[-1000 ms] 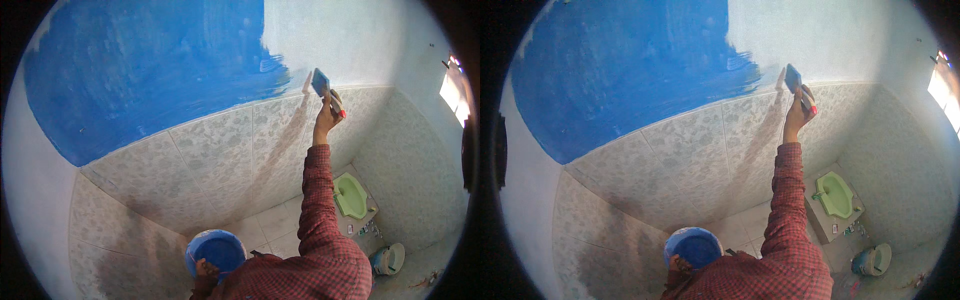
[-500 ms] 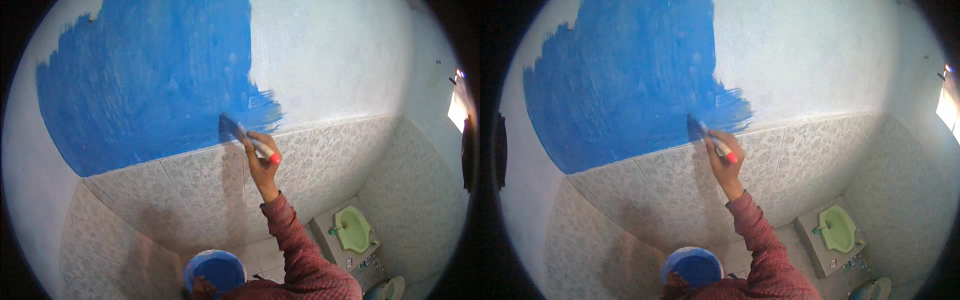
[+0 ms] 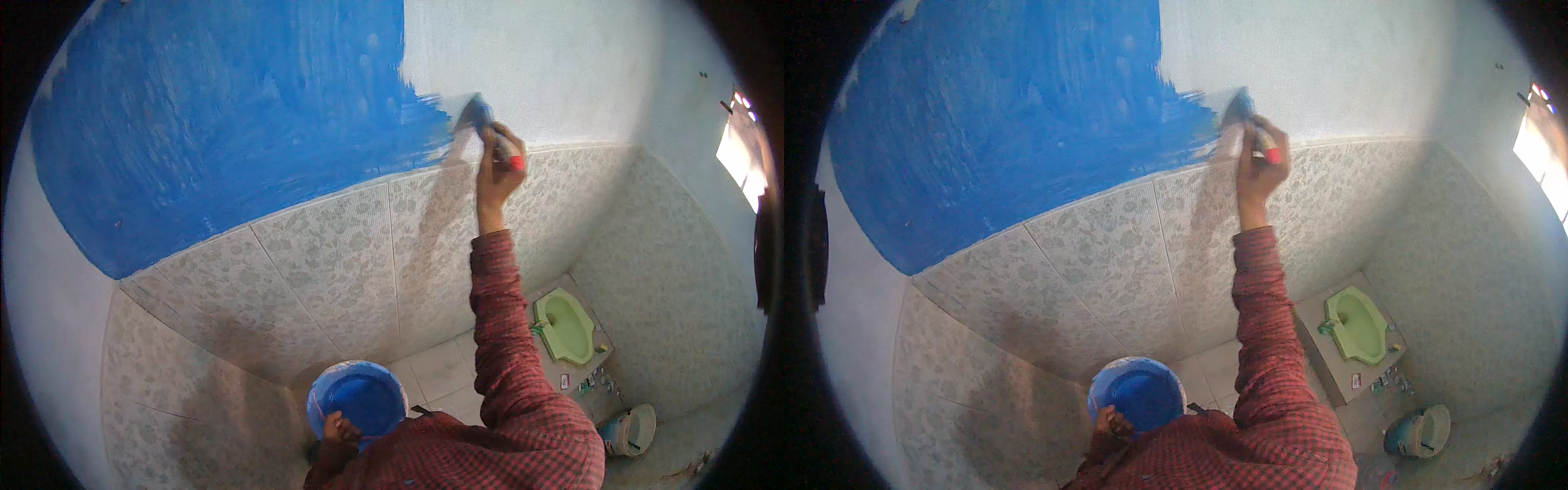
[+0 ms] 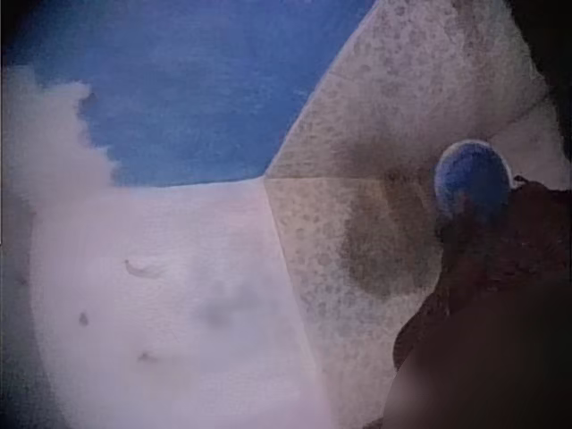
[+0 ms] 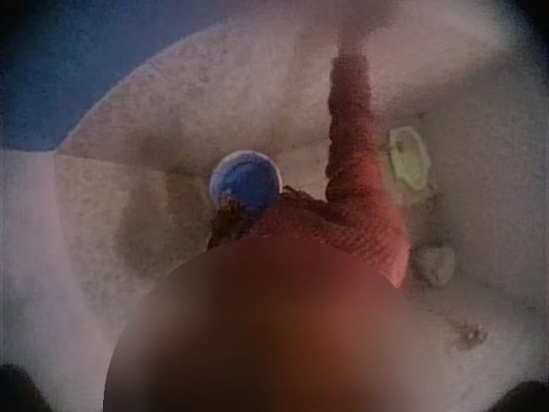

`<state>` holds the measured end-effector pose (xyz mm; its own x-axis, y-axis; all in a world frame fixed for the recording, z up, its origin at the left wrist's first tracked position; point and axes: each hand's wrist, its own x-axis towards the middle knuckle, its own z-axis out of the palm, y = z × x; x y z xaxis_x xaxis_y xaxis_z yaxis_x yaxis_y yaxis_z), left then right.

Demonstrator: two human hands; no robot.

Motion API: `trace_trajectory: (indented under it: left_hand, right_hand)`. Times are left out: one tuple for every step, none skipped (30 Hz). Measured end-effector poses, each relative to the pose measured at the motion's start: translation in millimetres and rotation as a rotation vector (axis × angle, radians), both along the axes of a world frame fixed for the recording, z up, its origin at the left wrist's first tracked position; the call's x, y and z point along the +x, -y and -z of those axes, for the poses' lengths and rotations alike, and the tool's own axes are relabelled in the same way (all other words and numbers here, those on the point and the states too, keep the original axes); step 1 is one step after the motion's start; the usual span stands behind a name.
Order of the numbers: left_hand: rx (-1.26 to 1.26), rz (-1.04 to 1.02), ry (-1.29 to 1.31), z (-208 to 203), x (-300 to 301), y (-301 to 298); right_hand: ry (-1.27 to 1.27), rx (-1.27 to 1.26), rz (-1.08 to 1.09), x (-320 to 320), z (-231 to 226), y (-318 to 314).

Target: The person paints the upper section of a bathroom wall blue using a paintbrush and a bucket of paint. They repeatedly dip the brush into the bucket and apply paint in horizontal strokes above the tiled wainscoting.

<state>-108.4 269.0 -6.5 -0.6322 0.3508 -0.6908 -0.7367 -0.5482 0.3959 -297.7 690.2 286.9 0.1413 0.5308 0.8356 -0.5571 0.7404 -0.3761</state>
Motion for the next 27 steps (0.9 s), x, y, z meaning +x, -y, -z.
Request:
trace_trajectory:
  left_hand:
    - [-0.025,0.002,0.021,-1.9,-2.0,-0.7]
    - [-0.042,-0.003,0.021,-3.3,-3.8,-1.2]
    - [-0.082,0.070,-0.142,-4.9,-4.5,-2.7]
    - [-0.114,0.132,-0.327,-5.7,-4.8,-2.9]
    - [-0.168,0.226,-0.469,-6.6,-5.6,-3.1]
    - [-0.113,0.150,-0.334,-6.8,-7.4,-1.8]
    - [-0.083,0.107,-0.155,-6.2,-9.9,-0.7]
    - [-0.043,0.046,-0.009,-6.0,-12.2,2.4]
    - [-0.059,0.062,0.009,-3.8,-13.5,4.4]
    - [-0.060,0.065,0.002,-1.8,-14.6,6.8]
    - [-0.023,0.073,-0.030,0.5,-15.1,10.8]
    - [-0.041,0.061,-0.001,3.3,-15.7,15.8]
    - [-0.020,0.050,0.006,6.3,-17.4,17.7]
    - [-0.025,0.032,0.065,9.5,-18.4,19.4]
    - [0.008,0.050,0.002,11.4,-18.8,21.5]
    - [0.014,0.062,-0.013,14.0,-20.7,21.6]
    - [0.042,0.087,-0.064,14.7,-20.6,23.0]
    - [0.001,0.083,-0.030,15.5,-20.8,23.5]
    - [-0.018,0.093,-0.031,15.6,-20.0,23.9]
    - [-0.028,0.085,-0.041,15.9,-19.9,23.5]
    - [-0.031,0.094,-0.044,16.1,-19.8,22.9]
    - [-0.029,0.085,-0.056,16.4,-19.4,22.3]
    - [-0.014,0.091,-0.038,16.8,-19.3,21.0]
    - [-0.004,0.080,-0.025,17.5,-20.1,20.0]
    - [0.018,0.086,0.016,18.2,-21.7,18.4]
    - [0.034,0.086,0.030,18.9,-22.9,16.2]
    - [0.040,0.086,0.035,19.3,-23.1,13.6]
  right_hand:
    - [-0.045,0.263,0.234,-2.7,-2.2,16.3]
    - [0.046,0.174,0.187,-7.0,1.0,41.6]
    - [0.128,0.197,0.162,-9.4,5.5,65.9]
    - [0.096,0.271,0.092,-13.5,7.3,90.8]
    - [0.139,0.284,0.033,-15.8,11.1,117.3]
    - [0.151,0.314,-0.040,-15.7,14.9,142.1]
    - [0.185,0.352,-0.094,-15.1,18.2,161.1]
    - [0.248,0.406,-0.166,-15.9,21.3,174.1]
    - [0.212,0.373,-0.232,-16.7,23.1,177.4]
    - [0.220,0.349,-0.309,-18.6,22.9,175.2]
    - [0.281,0.326,-0.396,-20.7,23.4,170.0]
    - [0.224,0.368,-0.342,-21.9,20.9,156.7]
    - [0.148,0.266,-0.444,-24.0,21.2,142.7]
    - [0.127,-0.016,-0.743,-26.1,18.5,122.0]
    - [0.029,-0.071,-0.731,-26.1,12.7,96.8]
    - [0.102,-0.149,-0.452,-24.5,4.9,65.5]
    - [0.002,-0.236,-0.540,-17.1,0.6,40.6]
    - [-0.024,-0.250,-0.479,-11.2,-3.7,18.4]
    - [-0.030,-0.283,-0.415,-5.6,-6.5,-0.9]
    - [-0.065,-0.261,-0.338,-0.4,-8.3,-16.1]
    - [-0.087,-0.201,-0.219,3.8,-12.0,-27.6]
    - [-0.085,-0.208,-0.107,5.6,-15.3,-32.7]
    - [-0.131,-0.185,-0.105,5.4,-16.0,-33.2]
    - [-0.133,-0.092,-0.086,3.9,-15.2,-26.9]
    - [-0.135,-0.002,-0.068,-0.3,-13.8,-16.6]
    - [-0.141,0.075,-0.047,-5.6,-12.8,-3.0]
    - [-0.032,0.163,0.102,-7.9,-6.9,14.9]
